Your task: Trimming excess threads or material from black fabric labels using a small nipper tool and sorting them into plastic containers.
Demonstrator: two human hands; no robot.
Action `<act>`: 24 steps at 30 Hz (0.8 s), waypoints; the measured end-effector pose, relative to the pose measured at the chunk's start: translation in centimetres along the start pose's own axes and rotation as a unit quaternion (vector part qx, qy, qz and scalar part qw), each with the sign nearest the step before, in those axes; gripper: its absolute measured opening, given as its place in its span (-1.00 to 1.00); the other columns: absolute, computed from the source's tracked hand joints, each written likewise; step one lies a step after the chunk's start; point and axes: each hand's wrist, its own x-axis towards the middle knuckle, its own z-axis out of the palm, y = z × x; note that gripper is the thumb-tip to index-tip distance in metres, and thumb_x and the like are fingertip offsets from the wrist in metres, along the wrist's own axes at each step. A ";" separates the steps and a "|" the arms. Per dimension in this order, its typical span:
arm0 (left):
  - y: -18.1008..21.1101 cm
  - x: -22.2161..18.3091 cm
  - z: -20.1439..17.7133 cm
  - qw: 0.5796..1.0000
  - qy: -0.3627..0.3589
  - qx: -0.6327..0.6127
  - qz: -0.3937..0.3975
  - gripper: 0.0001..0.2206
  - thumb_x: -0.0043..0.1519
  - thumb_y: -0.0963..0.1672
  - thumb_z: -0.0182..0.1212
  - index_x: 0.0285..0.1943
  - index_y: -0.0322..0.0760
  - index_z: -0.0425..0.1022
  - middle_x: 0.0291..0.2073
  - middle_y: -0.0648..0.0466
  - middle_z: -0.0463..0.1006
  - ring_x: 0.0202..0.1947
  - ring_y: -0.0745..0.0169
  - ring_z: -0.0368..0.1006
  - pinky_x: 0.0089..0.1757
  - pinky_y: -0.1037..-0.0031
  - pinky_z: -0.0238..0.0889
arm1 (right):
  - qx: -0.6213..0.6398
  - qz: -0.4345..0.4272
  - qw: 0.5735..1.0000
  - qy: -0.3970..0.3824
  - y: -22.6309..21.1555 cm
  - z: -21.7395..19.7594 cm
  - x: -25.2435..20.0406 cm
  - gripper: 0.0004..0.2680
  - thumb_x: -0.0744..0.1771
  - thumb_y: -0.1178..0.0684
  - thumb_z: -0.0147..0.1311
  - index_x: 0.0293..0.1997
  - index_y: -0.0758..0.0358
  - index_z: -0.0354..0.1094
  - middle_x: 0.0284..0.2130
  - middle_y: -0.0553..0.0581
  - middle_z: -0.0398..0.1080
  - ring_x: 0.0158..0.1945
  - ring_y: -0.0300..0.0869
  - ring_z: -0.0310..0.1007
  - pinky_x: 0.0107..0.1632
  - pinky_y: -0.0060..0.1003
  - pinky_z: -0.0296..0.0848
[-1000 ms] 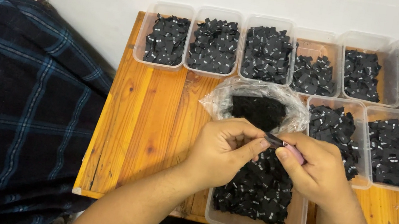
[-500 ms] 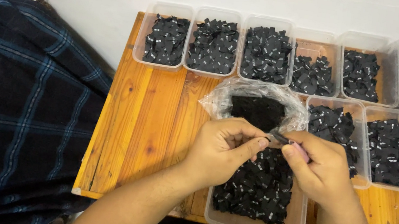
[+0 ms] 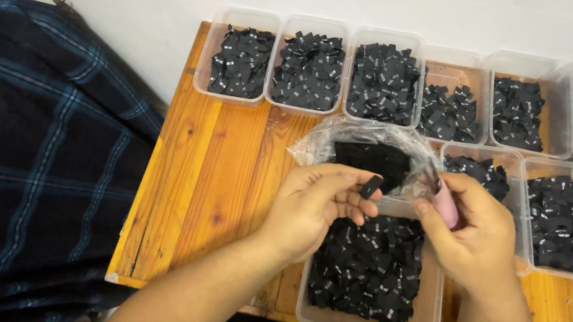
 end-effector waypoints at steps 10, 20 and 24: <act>1.0 -0.1 0.5 0.999 0.008 0.036 -0.019 -0.78 0.35 -0.24 0.01 0.04 -0.55 0.54 -0.21 -0.30 0.65 -0.32 -0.06 0.62 -0.32 0.42 0.48 | 0.184 -0.016 0.983 0.001 1.5 0.7 -0.3 -0.74 0.49 0.03 -0.30 0.19 0.38 0.24 -0.43 0.11 0.24 -0.31 -0.19 0.28 -0.13 -0.26 0.35; 1.0 0.4 0.8 0.997 0.020 0.064 -0.023 -0.82 0.31 -0.28 0.09 0.02 -0.54 0.54 -0.20 -0.31 0.65 -0.28 -0.04 0.64 -0.27 0.40 0.54 | 0.102 0.057 0.987 0.107 0.9 -0.1 -0.3 -0.86 0.45 0.09 -0.04 0.06 0.26 0.40 -0.52 -0.07 0.25 -0.44 -0.36 0.18 -0.20 -0.44 0.26; 0.2 0.2 0.3 0.992 -0.015 0.119 0.041 -0.91 0.28 -0.27 0.23 -0.07 -0.43 0.56 -0.26 -0.14 0.65 -0.33 0.10 0.63 -0.30 0.45 0.56 | 0.030 0.063 0.991 0.115 1.4 -0.3 -0.4 -0.88 0.45 0.10 0.02 -0.02 0.22 0.50 -0.38 -0.07 0.38 -0.30 -0.30 0.31 -0.15 -0.37 0.32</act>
